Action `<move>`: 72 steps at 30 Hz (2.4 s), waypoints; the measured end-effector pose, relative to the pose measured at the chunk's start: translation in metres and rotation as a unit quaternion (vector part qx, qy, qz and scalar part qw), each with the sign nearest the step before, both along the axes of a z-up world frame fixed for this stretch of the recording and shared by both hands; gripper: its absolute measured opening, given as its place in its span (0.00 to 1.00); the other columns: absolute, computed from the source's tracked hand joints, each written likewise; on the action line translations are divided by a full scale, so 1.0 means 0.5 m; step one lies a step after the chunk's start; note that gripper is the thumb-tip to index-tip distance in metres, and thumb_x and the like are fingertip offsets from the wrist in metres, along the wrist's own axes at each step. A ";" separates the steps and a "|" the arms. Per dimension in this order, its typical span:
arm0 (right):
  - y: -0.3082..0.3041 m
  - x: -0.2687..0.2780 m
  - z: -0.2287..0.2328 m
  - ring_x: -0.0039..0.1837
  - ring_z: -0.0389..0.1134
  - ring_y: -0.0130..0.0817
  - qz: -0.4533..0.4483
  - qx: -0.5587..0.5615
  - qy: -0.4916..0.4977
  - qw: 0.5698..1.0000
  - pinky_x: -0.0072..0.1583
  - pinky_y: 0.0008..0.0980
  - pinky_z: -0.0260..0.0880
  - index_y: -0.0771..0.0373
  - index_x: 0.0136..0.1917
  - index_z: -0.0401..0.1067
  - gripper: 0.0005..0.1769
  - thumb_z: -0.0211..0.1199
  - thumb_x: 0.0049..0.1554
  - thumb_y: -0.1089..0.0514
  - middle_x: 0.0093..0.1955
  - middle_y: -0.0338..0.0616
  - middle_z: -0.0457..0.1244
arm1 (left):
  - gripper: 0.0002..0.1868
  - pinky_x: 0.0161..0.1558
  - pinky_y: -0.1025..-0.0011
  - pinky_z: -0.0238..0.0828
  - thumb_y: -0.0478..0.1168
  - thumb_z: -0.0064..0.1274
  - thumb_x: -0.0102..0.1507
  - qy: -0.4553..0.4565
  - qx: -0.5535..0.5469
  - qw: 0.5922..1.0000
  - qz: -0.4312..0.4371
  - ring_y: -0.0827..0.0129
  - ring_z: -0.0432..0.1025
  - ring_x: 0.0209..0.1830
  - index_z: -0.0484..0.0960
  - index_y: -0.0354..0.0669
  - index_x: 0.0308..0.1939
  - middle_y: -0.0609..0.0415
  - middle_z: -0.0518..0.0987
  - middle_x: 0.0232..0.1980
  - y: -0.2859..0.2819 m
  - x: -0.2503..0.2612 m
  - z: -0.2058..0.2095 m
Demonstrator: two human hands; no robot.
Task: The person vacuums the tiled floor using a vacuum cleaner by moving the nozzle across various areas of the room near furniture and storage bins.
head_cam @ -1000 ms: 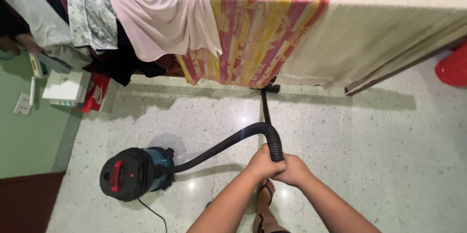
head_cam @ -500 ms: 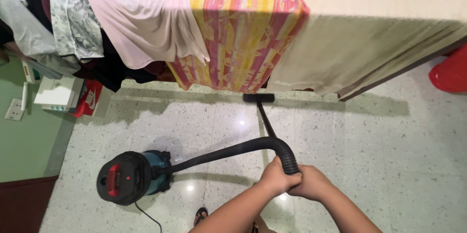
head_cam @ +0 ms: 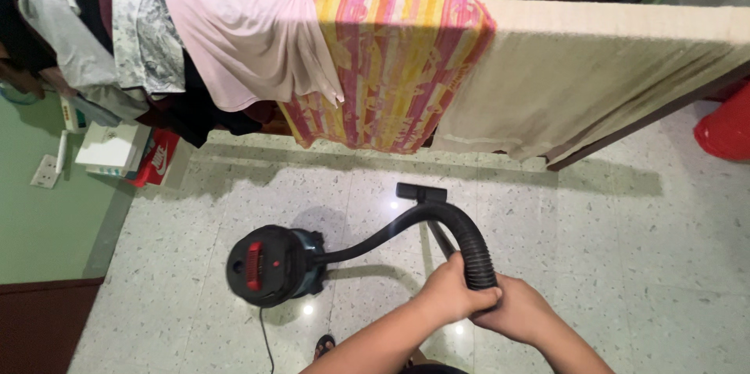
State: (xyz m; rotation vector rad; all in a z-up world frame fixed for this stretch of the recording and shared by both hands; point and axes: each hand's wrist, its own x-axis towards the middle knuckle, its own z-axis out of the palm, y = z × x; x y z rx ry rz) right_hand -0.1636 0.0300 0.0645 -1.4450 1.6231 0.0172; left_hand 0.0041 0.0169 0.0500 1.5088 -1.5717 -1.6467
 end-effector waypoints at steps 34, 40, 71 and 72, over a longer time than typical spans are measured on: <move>0.265 0.188 -0.001 0.49 0.77 0.36 -0.108 0.012 -0.030 0.994 0.53 0.35 0.75 0.56 0.47 0.81 0.26 0.79 0.35 0.47 0.44 0.41 0.75 | 0.34 0.48 0.63 0.76 0.55 0.66 0.49 -0.037 -0.051 0.993 -0.104 0.55 0.80 0.44 0.77 0.39 0.52 0.43 0.84 0.43 0.213 0.172 0.027; 0.332 0.221 0.077 0.47 0.76 0.35 -0.134 0.040 -0.036 0.990 0.52 0.35 0.74 0.55 0.48 0.80 0.25 0.78 0.36 0.48 0.42 0.40 0.75 | 0.33 0.47 0.65 0.77 0.55 0.66 0.50 -0.044 -0.027 0.990 -0.135 0.58 0.81 0.43 0.77 0.37 0.50 0.44 0.84 0.43 0.264 0.200 0.090; -0.002 0.009 -0.161 0.57 0.72 0.47 0.026 -0.025 0.075 0.997 0.58 0.43 0.73 0.50 0.53 0.75 0.28 0.71 0.40 0.41 0.53 0.45 0.72 | 0.30 0.52 0.63 0.75 0.46 0.65 0.52 0.016 -0.067 0.995 0.079 0.56 0.79 0.47 0.74 0.39 0.54 0.44 0.82 0.46 0.052 -0.038 -0.189; 0.011 0.006 -0.165 0.57 0.72 0.47 0.019 -0.033 0.062 0.997 0.58 0.43 0.73 0.49 0.54 0.75 0.29 0.70 0.39 0.41 0.53 0.45 0.72 | 0.30 0.52 0.63 0.75 0.46 0.65 0.52 0.021 -0.076 0.994 0.070 0.55 0.79 0.48 0.74 0.38 0.54 0.44 0.82 0.46 0.062 -0.037 -0.188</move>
